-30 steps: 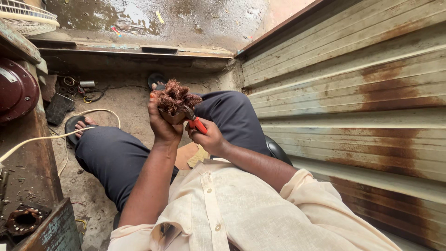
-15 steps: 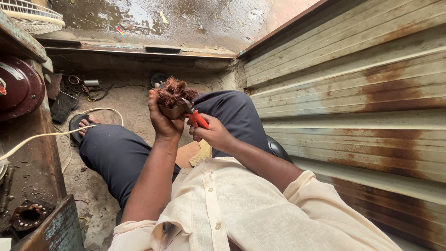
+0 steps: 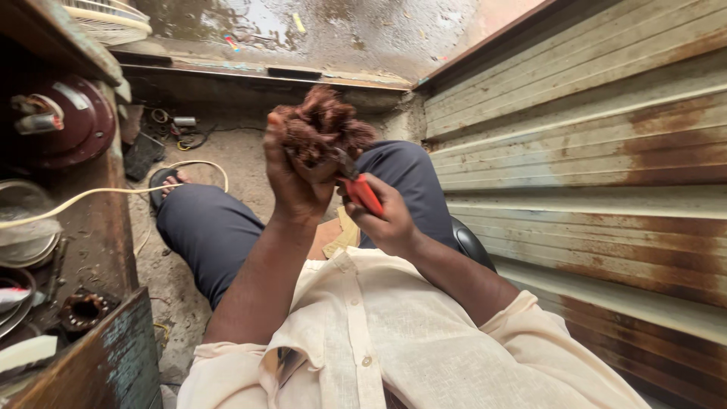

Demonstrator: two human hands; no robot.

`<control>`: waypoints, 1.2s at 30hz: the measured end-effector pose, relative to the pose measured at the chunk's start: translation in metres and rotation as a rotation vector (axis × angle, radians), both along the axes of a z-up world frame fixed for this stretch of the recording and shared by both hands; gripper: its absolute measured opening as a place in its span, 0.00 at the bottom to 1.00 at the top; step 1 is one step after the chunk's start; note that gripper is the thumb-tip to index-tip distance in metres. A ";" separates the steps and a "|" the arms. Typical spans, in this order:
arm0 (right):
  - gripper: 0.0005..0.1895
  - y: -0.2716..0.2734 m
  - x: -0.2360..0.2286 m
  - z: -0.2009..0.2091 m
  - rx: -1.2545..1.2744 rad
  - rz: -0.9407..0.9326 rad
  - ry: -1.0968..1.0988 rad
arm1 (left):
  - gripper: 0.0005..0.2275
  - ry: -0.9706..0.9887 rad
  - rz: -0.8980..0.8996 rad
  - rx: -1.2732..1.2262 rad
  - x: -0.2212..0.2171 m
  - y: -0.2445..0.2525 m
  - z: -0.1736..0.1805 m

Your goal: The person uses red-handled pliers to cut a bundle of copper wire held in their left hand. They repeatedly snip strands while seated in a cluttered workshop area.

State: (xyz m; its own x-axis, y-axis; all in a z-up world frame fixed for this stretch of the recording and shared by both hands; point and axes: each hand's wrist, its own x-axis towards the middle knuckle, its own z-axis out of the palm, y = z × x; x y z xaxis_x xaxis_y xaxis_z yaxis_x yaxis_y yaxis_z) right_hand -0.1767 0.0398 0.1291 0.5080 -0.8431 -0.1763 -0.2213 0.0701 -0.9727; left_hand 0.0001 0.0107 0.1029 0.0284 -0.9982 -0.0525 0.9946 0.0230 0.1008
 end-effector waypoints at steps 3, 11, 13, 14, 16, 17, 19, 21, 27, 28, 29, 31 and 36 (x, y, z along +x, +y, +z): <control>0.11 0.004 -0.001 0.007 -0.016 0.004 -0.085 | 0.19 -0.070 0.072 -0.103 -0.004 0.003 0.012; 0.11 0.001 -0.008 -0.014 -0.149 0.061 -0.157 | 0.23 -0.140 0.074 -0.059 -0.010 0.009 0.020; 0.10 -0.006 -0.011 -0.016 -0.216 0.119 -0.118 | 0.22 -0.143 0.082 -0.036 -0.010 0.014 0.018; 0.09 -0.008 -0.013 -0.017 -0.249 0.149 -0.098 | 0.23 -0.139 0.067 -0.030 -0.009 0.016 0.017; 0.12 -0.007 -0.009 -0.018 -0.110 0.145 -0.189 | 0.23 -0.132 0.082 -0.022 -0.007 0.017 0.013; 0.13 -0.006 -0.007 -0.019 -0.038 0.140 -0.236 | 0.22 -0.129 0.098 -0.018 -0.008 0.017 0.011; 0.12 -0.006 -0.009 -0.019 -0.073 0.156 -0.167 | 0.23 -0.108 0.066 0.002 -0.008 0.019 0.007; 0.12 -0.004 -0.014 -0.017 -0.068 0.154 -0.142 | 0.28 -0.073 -0.032 0.033 -0.008 0.021 0.003; 0.19 0.004 -0.032 0.003 0.207 -0.025 -0.133 | 0.29 -0.127 0.010 0.058 -0.036 0.013 -0.006; 0.19 0.005 -0.038 0.006 0.203 -0.049 -0.138 | 0.30 -0.145 -0.011 0.040 -0.040 0.012 -0.003; 0.19 0.008 -0.044 0.007 0.203 -0.074 -0.145 | 0.31 -0.163 -0.032 0.025 -0.044 0.014 0.000; 0.19 0.011 -0.053 0.003 0.139 -0.085 -0.209 | 0.30 -0.196 -0.056 0.021 -0.052 0.016 0.007; 0.21 0.017 -0.078 -0.006 0.077 -0.061 -0.284 | 0.28 -0.183 -0.081 0.037 -0.072 0.015 0.020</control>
